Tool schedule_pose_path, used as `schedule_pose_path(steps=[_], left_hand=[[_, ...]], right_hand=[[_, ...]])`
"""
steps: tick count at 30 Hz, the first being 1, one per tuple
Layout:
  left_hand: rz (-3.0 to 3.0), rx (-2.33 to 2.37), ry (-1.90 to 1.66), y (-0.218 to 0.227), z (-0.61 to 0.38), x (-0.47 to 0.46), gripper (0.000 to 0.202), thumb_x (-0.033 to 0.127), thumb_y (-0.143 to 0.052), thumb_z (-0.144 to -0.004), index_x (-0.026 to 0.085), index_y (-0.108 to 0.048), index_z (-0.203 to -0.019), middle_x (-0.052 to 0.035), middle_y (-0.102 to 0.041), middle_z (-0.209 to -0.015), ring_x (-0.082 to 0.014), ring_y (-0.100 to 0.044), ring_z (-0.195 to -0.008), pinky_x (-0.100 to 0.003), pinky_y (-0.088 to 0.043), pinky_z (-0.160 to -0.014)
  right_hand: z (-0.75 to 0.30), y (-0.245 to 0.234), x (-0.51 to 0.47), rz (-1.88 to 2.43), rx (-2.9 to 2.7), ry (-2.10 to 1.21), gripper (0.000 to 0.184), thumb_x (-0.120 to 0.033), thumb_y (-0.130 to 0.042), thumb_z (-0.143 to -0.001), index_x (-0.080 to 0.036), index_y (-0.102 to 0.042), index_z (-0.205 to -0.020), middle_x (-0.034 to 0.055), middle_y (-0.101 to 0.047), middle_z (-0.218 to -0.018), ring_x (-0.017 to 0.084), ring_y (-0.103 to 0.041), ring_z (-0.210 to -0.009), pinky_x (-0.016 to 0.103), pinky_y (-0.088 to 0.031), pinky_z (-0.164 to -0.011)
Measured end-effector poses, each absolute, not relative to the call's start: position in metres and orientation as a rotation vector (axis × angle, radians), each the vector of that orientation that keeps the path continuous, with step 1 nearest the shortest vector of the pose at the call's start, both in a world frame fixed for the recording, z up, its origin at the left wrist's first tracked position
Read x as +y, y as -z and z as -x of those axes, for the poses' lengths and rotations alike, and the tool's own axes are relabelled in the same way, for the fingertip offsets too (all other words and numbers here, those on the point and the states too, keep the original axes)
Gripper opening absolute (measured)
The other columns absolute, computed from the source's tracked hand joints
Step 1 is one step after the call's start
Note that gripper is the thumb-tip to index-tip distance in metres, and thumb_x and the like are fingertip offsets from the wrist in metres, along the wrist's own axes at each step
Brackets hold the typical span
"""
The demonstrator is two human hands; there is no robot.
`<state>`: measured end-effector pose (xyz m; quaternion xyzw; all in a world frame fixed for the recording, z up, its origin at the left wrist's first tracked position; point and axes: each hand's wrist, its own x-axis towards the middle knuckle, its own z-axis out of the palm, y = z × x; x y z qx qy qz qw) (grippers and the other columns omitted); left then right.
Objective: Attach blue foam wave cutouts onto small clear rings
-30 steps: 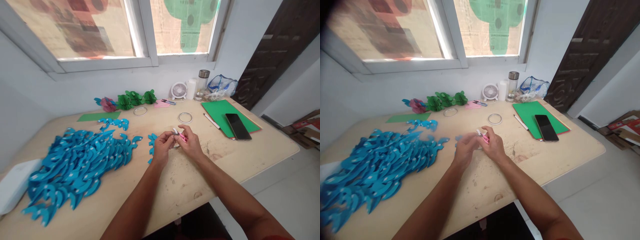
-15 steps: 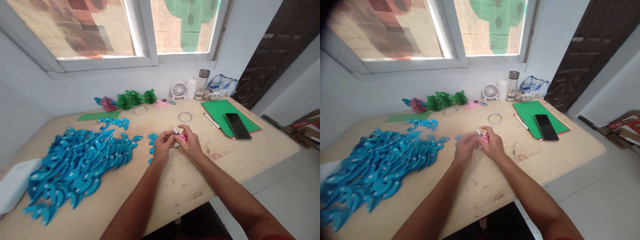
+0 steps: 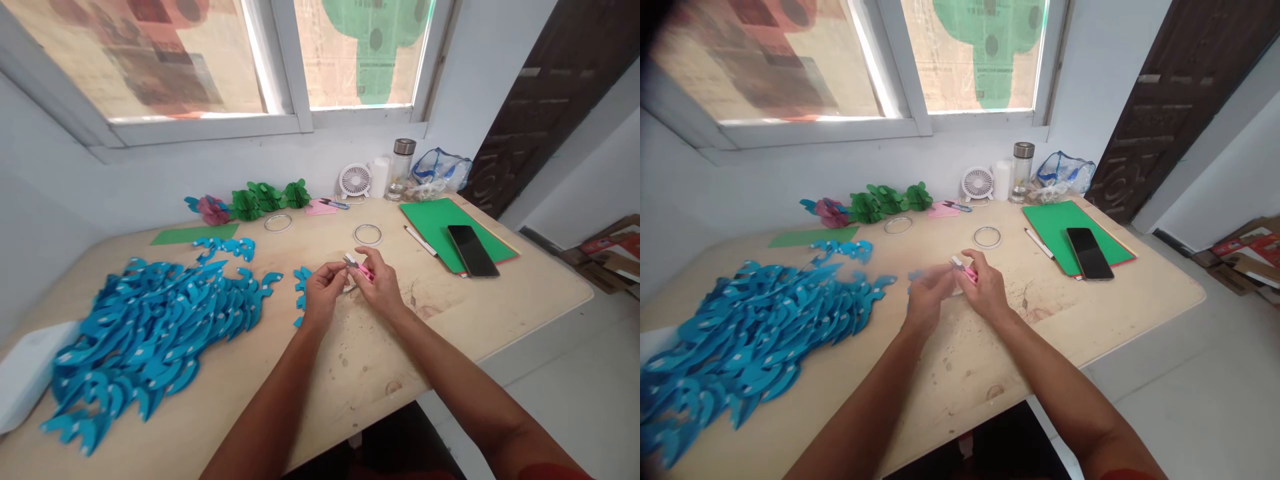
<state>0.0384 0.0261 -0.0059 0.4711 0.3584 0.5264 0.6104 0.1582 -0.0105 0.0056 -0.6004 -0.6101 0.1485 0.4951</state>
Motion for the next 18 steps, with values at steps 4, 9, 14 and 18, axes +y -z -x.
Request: schedule_pose_path(steps=[4, 9, 14, 18], left_hand=[[-1.32, 0.859, -1.335, 0.003, -0.036, 0.025, 0.017, 0.029, -0.068, -0.07, 0.019, -0.07, -0.084, -0.0053, -0.069, -0.083, -0.0171, -0.06, -0.074, -0.028, -0.047, -0.07], [-1.684, 0.928, -1.362, 0.008, -0.032, 0.026, 0.024, 0.028, -0.064, -0.076, 0.023, -0.07, -0.098, -0.01, -0.069, -0.104, -0.0267, -0.06, -0.1, -0.037, -0.043, -0.089], [-1.768, 1.004, -1.332, 0.02, -0.033, 0.032, 0.035, 0.022, -0.066, -0.072, 0.023, -0.065, -0.107, -0.0099, -0.07, -0.096, -0.027, -0.063, -0.095, -0.04, -0.04, -0.092], [-1.846, 0.943, -1.352, 0.024, -0.033, 0.034, 0.043, 0.019, -0.062, -0.073, 0.021, -0.059, -0.115, -0.0106, -0.066, -0.111, -0.0266, -0.056, -0.11, -0.042, -0.039, -0.098]], right_hand=[[-0.16, -0.005, -0.01, 1.488, -1.487, -0.291, 0.038, -0.034, -0.053, -0.081, -0.02, -0.049, -0.115, -0.0059, -0.044, -0.061, 0.011, -0.046, -0.054, 0.021, -0.035, -0.055], [-0.159, -0.004, -0.01, 1.523, -1.498, -0.205, 0.038, -0.037, -0.053, -0.082, -0.019, -0.05, -0.115, -0.0047, -0.047, -0.063, 0.012, -0.047, -0.054, 0.022, -0.035, -0.056], [-0.158, -0.002, -0.01, 1.55, -1.507, -0.149, 0.037, -0.037, -0.052, -0.083, -0.019, -0.051, -0.114, -0.0038, -0.05, -0.063, 0.012, -0.049, -0.055, 0.022, -0.037, -0.056], [-0.159, 0.0, -0.009, 1.577, -1.531, -0.095, 0.037, -0.036, -0.053, -0.083, -0.019, -0.051, -0.115, -0.0024, -0.056, -0.066, 0.013, -0.053, -0.056, 0.022, -0.038, -0.057]])
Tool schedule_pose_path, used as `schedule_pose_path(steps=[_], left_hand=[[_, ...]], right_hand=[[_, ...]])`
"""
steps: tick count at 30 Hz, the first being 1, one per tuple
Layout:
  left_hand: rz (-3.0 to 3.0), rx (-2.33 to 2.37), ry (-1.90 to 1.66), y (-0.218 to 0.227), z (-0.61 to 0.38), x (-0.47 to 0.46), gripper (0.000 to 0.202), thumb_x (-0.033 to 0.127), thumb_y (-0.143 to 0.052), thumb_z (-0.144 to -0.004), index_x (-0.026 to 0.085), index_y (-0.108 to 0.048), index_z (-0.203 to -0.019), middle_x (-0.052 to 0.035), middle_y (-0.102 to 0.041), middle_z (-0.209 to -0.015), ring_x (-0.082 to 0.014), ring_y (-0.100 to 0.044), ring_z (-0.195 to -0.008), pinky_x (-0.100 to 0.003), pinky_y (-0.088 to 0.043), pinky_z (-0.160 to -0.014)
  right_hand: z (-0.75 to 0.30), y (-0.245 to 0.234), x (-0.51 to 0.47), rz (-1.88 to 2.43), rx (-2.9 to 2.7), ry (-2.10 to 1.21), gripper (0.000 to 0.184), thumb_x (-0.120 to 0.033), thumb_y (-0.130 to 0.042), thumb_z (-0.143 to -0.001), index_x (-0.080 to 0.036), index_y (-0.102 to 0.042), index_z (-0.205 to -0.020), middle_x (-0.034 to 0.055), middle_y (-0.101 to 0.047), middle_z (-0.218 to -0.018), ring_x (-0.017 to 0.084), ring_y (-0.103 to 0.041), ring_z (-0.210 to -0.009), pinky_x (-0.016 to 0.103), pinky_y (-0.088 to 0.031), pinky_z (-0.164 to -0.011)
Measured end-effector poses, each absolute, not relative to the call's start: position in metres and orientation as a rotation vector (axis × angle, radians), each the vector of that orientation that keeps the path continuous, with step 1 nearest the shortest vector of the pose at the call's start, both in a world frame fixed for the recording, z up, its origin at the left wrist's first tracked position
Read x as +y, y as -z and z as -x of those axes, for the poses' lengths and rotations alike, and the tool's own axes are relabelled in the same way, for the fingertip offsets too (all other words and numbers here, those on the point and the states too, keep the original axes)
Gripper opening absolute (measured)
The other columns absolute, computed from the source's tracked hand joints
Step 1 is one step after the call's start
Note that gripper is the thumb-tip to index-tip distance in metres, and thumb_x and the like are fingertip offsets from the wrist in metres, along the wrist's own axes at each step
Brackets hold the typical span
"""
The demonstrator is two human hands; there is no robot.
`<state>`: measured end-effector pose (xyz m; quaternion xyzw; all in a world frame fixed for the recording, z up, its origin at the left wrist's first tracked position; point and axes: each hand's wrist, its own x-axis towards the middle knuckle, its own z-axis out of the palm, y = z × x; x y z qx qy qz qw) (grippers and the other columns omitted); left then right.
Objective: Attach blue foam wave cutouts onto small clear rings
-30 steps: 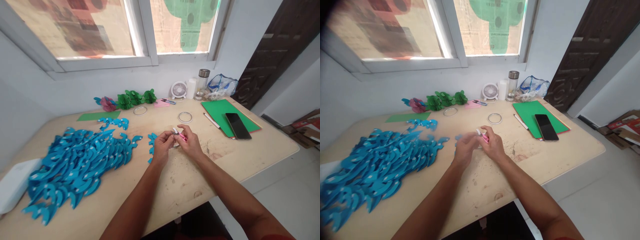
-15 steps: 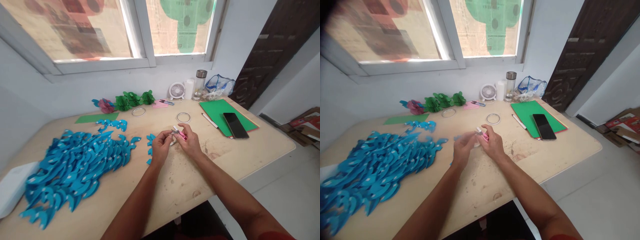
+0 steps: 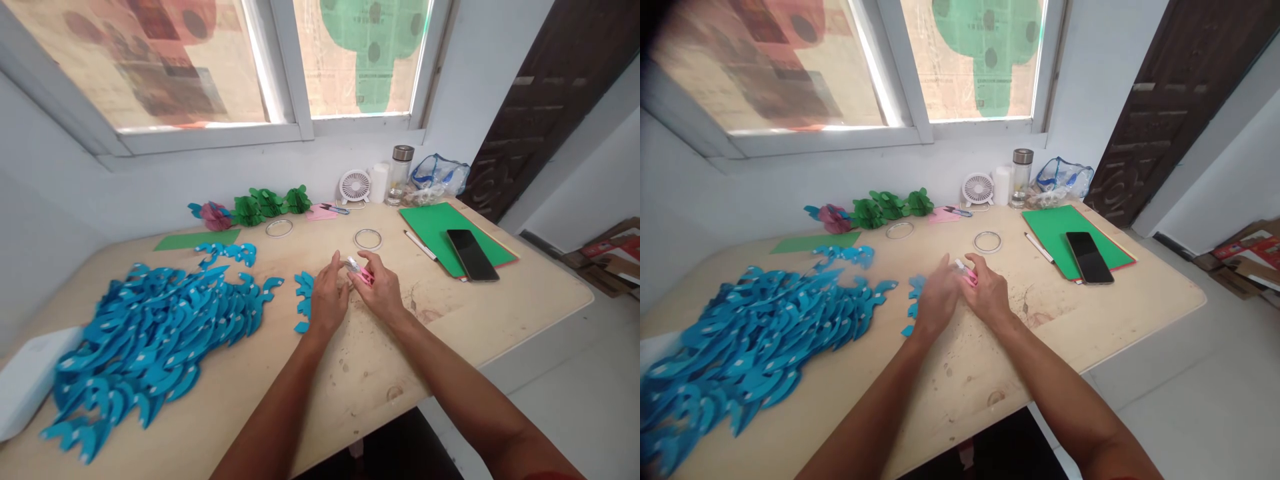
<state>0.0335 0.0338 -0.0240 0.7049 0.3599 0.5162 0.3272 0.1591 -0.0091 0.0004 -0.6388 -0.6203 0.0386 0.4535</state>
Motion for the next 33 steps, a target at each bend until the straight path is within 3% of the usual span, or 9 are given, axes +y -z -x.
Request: schedule_pose_path(steps=[3, 5, 9, 14, 33], left_hand=[[-1.876, 1.071, -1.413, 0.024, -0.032, 0.032, 0.043, 0.013, -0.05, -0.077, 0.02, -0.057, -0.118, -0.0098, -0.062, -0.119, -0.0235, -0.055, -0.113, -0.042, -0.039, -0.099], [-1.817, 1.154, -1.47, 0.023, -0.031, 0.031, 0.039, 0.012, -0.047, -0.078, 0.019, -0.058, -0.115, -0.0091, -0.064, -0.113, -0.0217, -0.058, -0.106, -0.039, -0.044, -0.094], [-1.771, 1.171, -1.55, 0.019, -0.03, 0.03, 0.025, 0.02, -0.052, -0.08, 0.019, -0.063, -0.102, -0.0076, -0.066, -0.1, -0.0204, -0.062, -0.095, -0.036, -0.048, -0.086], [-1.892, 1.069, -1.596, 0.015, -0.03, 0.031, 0.017, 0.021, -0.053, -0.081, 0.02, -0.064, -0.095, -0.007, -0.065, -0.097, -0.0203, -0.06, -0.096, -0.038, -0.047, -0.088], [-2.184, 1.084, -1.566, 0.014, -0.031, 0.031, 0.016, 0.01, -0.05, -0.076, 0.02, -0.061, -0.082, -0.0065, -0.065, -0.091, -0.0229, -0.057, -0.097, -0.041, -0.044, -0.088]], right_hand=[[-0.16, 0.001, -0.009, 1.605, -1.555, -0.054, 0.038, -0.036, -0.053, -0.083, -0.019, -0.051, -0.116, -0.001, -0.061, -0.069, 0.013, -0.057, -0.059, 0.022, -0.039, -0.058], [-0.159, 0.001, -0.009, 1.62, -1.591, -0.033, 0.038, -0.037, -0.052, -0.083, -0.019, -0.051, -0.117, 0.0003, -0.064, -0.072, 0.014, -0.06, -0.062, 0.022, -0.04, -0.058], [-0.158, 0.0, -0.01, 1.627, -1.698, -0.03, 0.039, -0.038, -0.051, -0.085, -0.02, -0.05, -0.119, 0.0027, -0.067, -0.08, 0.015, -0.063, -0.066, 0.022, -0.042, -0.06], [-0.159, 0.0, -0.011, 1.628, -1.803, -0.036, 0.041, -0.035, -0.051, -0.085, -0.019, -0.048, -0.123, 0.0046, -0.069, -0.086, 0.016, -0.065, -0.07, 0.023, -0.043, -0.061], [-0.156, -0.005, -0.014, 1.596, -2.048, -0.034, 0.042, -0.027, -0.045, -0.088, -0.021, -0.042, -0.13, 0.0063, -0.066, -0.114, 0.017, -0.066, -0.089, 0.023, -0.042, -0.064]])
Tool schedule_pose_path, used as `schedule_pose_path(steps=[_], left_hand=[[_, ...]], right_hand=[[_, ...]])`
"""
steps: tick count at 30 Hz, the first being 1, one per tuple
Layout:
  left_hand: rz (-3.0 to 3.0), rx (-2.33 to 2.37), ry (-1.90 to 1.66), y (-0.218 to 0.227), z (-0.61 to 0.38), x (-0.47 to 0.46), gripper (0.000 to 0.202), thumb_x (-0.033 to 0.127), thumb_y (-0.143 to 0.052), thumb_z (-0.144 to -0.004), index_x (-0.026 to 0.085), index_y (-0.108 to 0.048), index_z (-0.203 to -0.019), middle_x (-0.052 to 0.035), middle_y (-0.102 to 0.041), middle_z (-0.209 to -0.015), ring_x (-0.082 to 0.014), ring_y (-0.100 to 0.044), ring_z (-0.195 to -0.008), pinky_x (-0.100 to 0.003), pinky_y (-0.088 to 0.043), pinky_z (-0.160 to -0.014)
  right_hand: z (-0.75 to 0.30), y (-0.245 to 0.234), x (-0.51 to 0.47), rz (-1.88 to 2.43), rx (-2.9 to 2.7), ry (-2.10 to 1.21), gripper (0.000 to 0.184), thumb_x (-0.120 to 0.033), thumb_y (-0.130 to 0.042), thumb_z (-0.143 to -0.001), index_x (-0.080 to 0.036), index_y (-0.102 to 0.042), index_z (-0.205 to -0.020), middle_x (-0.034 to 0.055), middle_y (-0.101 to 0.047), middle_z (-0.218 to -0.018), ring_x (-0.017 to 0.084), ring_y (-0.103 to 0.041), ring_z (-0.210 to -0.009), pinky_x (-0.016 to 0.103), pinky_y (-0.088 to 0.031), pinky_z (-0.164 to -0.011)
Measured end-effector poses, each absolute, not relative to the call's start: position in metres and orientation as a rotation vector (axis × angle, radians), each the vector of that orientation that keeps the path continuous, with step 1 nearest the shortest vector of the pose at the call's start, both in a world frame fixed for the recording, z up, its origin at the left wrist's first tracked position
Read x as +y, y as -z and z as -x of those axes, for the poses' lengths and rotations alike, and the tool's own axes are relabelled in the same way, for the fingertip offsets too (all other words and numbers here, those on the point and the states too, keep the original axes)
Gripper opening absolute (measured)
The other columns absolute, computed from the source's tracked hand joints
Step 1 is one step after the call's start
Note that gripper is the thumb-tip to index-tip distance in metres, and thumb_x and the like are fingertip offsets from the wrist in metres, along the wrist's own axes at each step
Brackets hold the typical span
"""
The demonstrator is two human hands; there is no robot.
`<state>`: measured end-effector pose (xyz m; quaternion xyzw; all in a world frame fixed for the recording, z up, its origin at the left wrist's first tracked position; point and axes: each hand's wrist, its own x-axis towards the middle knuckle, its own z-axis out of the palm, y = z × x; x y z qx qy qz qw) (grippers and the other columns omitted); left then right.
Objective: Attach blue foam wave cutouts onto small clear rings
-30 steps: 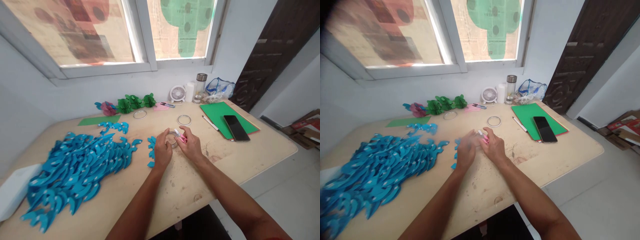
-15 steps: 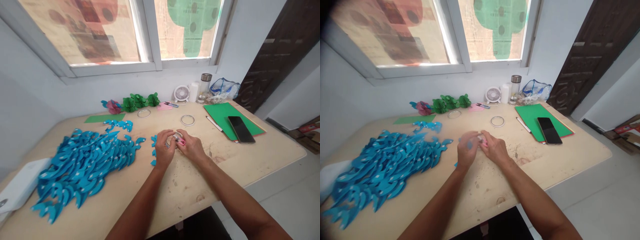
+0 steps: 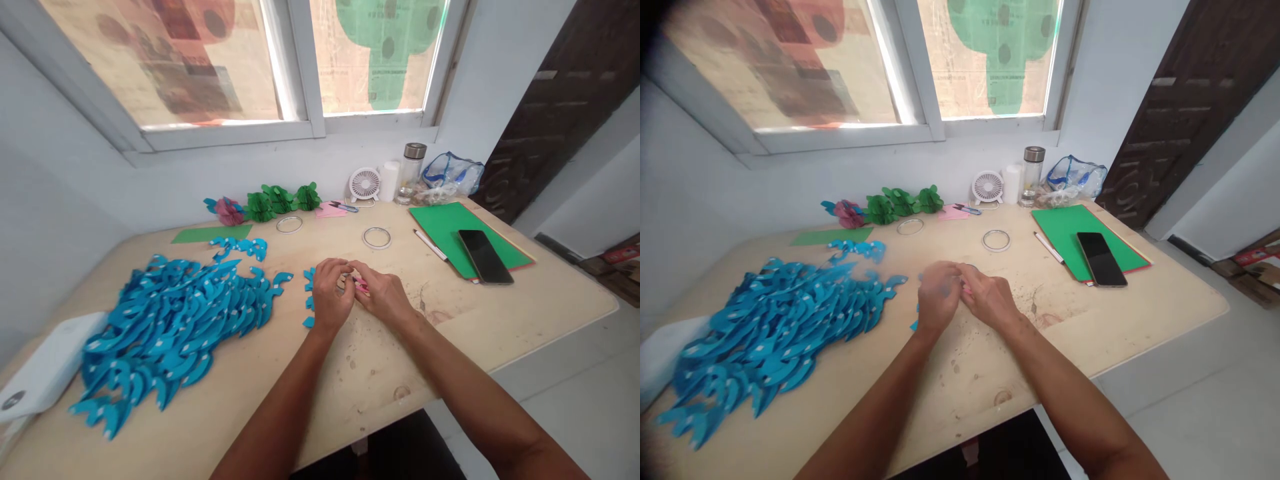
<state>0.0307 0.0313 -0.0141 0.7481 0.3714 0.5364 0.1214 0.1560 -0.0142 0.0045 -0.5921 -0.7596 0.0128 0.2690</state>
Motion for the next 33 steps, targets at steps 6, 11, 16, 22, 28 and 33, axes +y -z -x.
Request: schedule_pose_path(steps=[6, 11, 16, 22, 28, 33], left_hand=[[-2.043, 1.084, -1.559, 0.017, -0.031, 0.032, 0.015, 0.011, -0.051, -0.073, 0.02, -0.061, -0.077, -0.006, -0.066, -0.089, -0.0225, -0.058, -0.095, -0.041, -0.044, -0.088], [-1.547, 1.074, -1.49, 0.017, -0.031, 0.034, 0.01, 0.017, -0.053, -0.073, 0.019, -0.062, -0.074, -0.0057, -0.067, -0.093, -0.0188, -0.062, -0.086, -0.035, -0.048, -0.081], [-1.217, 1.021, -1.476, 0.013, -0.031, 0.036, 0.011, 0.021, -0.058, -0.07, 0.017, -0.066, -0.077, -0.0049, -0.069, -0.088, -0.017, -0.063, -0.082, -0.03, -0.049, -0.078], [-1.077, 1.001, -1.568, 0.016, -0.031, 0.04, 0.014, 0.02, -0.062, -0.068, 0.017, -0.065, -0.082, -0.0041, -0.07, -0.084, -0.017, -0.064, -0.083, -0.031, -0.049, -0.08], [-0.98, 0.97, -1.57, 0.018, -0.032, 0.042, 0.019, 0.02, -0.065, -0.066, 0.017, -0.065, -0.085, -0.0041, -0.07, -0.081, -0.0165, -0.066, -0.082, -0.028, -0.05, -0.074], [-0.947, 0.946, -1.516, 0.019, -0.033, 0.042, 0.01, 0.023, -0.064, -0.068, 0.016, -0.065, -0.075, -0.0035, -0.069, -0.073, -0.0157, -0.065, -0.075, -0.026, -0.048, -0.066]], right_hand=[[-0.157, -0.004, -0.014, 1.595, -2.075, -0.048, 0.046, -0.027, -0.046, -0.087, -0.021, -0.04, -0.132, 0.0066, -0.066, -0.116, 0.017, -0.065, -0.09, 0.024, -0.043, -0.065], [-0.157, -0.004, -0.013, 1.636, -2.088, -0.092, 0.048, -0.03, -0.049, -0.087, -0.024, -0.04, -0.133, 0.0056, -0.068, -0.109, 0.017, -0.066, -0.085, 0.024, -0.043, -0.064], [-0.159, -0.005, -0.012, 1.709, -2.076, -0.096, 0.047, -0.031, -0.051, -0.085, -0.024, -0.041, -0.131, 0.0057, -0.07, -0.101, 0.019, -0.066, -0.084, 0.024, -0.04, -0.061], [-0.161, -0.006, -0.011, 1.837, -2.044, -0.098, 0.046, -0.034, -0.049, -0.085, -0.024, -0.043, -0.129, 0.0052, -0.071, -0.093, 0.02, -0.066, -0.079, 0.024, -0.037, -0.059], [-0.16, -0.009, -0.011, 1.922, -2.054, -0.132, 0.041, -0.034, -0.047, -0.085, -0.025, -0.045, -0.125, 0.0038, -0.072, -0.087, 0.02, -0.065, -0.077, 0.024, -0.035, -0.059], [-0.162, -0.011, -0.011, 2.002, -2.07, -0.106, 0.036, -0.035, -0.046, -0.086, -0.025, -0.048, -0.12, 0.0045, -0.071, -0.088, 0.021, -0.065, -0.078, 0.025, -0.033, -0.057]])
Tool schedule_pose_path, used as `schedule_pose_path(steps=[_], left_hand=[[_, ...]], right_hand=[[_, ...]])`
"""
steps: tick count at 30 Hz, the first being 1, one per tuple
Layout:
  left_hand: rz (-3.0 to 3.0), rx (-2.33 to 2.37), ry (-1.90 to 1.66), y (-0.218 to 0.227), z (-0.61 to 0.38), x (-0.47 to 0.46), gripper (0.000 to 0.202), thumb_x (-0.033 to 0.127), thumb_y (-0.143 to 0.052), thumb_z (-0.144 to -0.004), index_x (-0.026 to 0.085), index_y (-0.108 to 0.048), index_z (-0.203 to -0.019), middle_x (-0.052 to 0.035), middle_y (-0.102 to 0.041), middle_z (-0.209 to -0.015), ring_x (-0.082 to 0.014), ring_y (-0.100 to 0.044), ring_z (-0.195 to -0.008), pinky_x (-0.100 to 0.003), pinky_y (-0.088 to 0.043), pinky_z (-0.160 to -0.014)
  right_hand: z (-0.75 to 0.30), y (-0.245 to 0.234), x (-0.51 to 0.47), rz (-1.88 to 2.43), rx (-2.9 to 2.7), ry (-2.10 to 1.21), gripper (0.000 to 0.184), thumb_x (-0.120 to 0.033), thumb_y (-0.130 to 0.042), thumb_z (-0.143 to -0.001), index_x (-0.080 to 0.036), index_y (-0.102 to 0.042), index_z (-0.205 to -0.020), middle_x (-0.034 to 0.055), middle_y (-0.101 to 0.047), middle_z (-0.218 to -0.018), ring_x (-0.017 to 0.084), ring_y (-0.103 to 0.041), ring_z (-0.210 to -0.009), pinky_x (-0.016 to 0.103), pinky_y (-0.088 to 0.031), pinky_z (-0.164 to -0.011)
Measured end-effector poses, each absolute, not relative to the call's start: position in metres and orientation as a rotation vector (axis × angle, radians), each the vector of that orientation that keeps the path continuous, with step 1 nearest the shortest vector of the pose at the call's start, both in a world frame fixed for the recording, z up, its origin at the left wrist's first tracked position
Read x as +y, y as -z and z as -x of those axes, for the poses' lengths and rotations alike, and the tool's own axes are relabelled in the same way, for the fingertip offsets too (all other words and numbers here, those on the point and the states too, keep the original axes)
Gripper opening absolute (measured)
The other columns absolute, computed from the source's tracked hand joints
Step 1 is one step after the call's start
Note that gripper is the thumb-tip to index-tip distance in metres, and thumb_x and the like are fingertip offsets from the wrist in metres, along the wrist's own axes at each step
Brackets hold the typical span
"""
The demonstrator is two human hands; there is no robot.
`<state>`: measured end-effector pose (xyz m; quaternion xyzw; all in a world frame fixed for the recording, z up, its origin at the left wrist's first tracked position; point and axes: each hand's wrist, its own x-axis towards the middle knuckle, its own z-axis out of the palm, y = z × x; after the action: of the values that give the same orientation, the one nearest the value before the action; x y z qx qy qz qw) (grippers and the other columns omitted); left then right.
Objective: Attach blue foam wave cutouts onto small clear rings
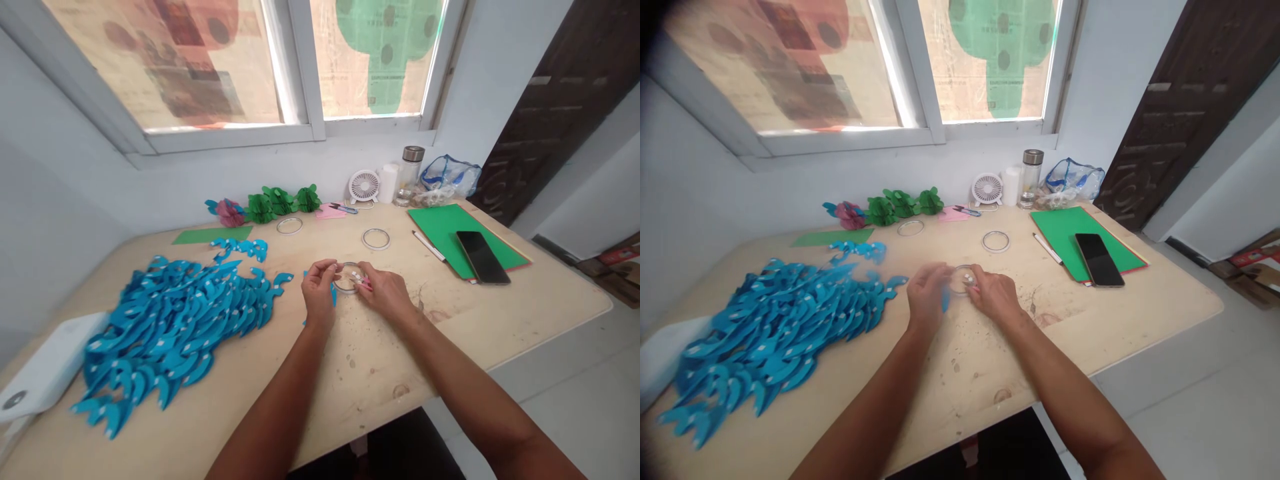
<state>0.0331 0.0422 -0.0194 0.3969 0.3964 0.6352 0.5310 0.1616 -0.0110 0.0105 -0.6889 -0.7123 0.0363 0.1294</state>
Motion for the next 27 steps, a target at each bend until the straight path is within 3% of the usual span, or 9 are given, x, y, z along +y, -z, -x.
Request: schedule_pose_path(steps=[8, 14, 20, 27], left_hand=[[-0.942, 0.935, -1.491, 0.019, -0.034, 0.041, 0.009, 0.025, -0.065, -0.067, 0.016, -0.064, -0.067, -0.0032, -0.068, -0.069, -0.0147, -0.064, -0.07, -0.024, -0.047, -0.061], [-0.96, 0.945, -1.489, 0.018, -0.035, 0.039, 0.009, 0.025, -0.065, -0.067, 0.017, -0.065, -0.067, -0.0032, -0.068, -0.069, -0.0146, -0.063, -0.069, -0.025, -0.047, -0.062], [-1.006, 0.958, -1.46, 0.017, -0.04, 0.035, 0.01, 0.026, -0.068, -0.066, 0.017, -0.069, -0.068, -0.0035, -0.069, -0.071, -0.0142, -0.061, -0.069, -0.027, -0.049, -0.067], [-0.968, 0.839, -1.374, 0.02, -0.043, 0.032, 0.014, 0.028, -0.07, -0.065, 0.017, -0.071, -0.073, -0.0054, -0.071, -0.08, -0.0171, -0.064, -0.076, -0.032, -0.051, -0.075]], right_hand=[[-0.164, -0.008, -0.009, 2.113, -2.062, -0.08, 0.028, -0.034, -0.048, -0.085, -0.022, -0.055, -0.11, 0.0089, -0.07, -0.087, 0.022, -0.063, -0.08, 0.028, -0.037, -0.063], [-0.169, -0.005, -0.007, 1.963, -1.898, -0.088, 0.02, -0.03, -0.049, -0.085, -0.02, -0.063, -0.095, 0.008, -0.068, -0.087, 0.021, -0.06, -0.084, 0.029, -0.04, -0.07], [-0.166, 0.008, 0.0, 1.499, -1.567, -0.673, 0.019, -0.029, -0.051, -0.08, -0.017, -0.066, -0.084, 0.0012, -0.066, -0.072, 0.012, -0.056, -0.062, 0.023, -0.04, -0.058], [-0.16, 0.013, 0.004, 1.224, -1.111, -1.076, 0.021, -0.033, -0.064, -0.07, -0.017, -0.066, -0.084, 0.0022, -0.067, -0.075, 0.011, -0.056, -0.059, 0.023, -0.042, -0.056]])
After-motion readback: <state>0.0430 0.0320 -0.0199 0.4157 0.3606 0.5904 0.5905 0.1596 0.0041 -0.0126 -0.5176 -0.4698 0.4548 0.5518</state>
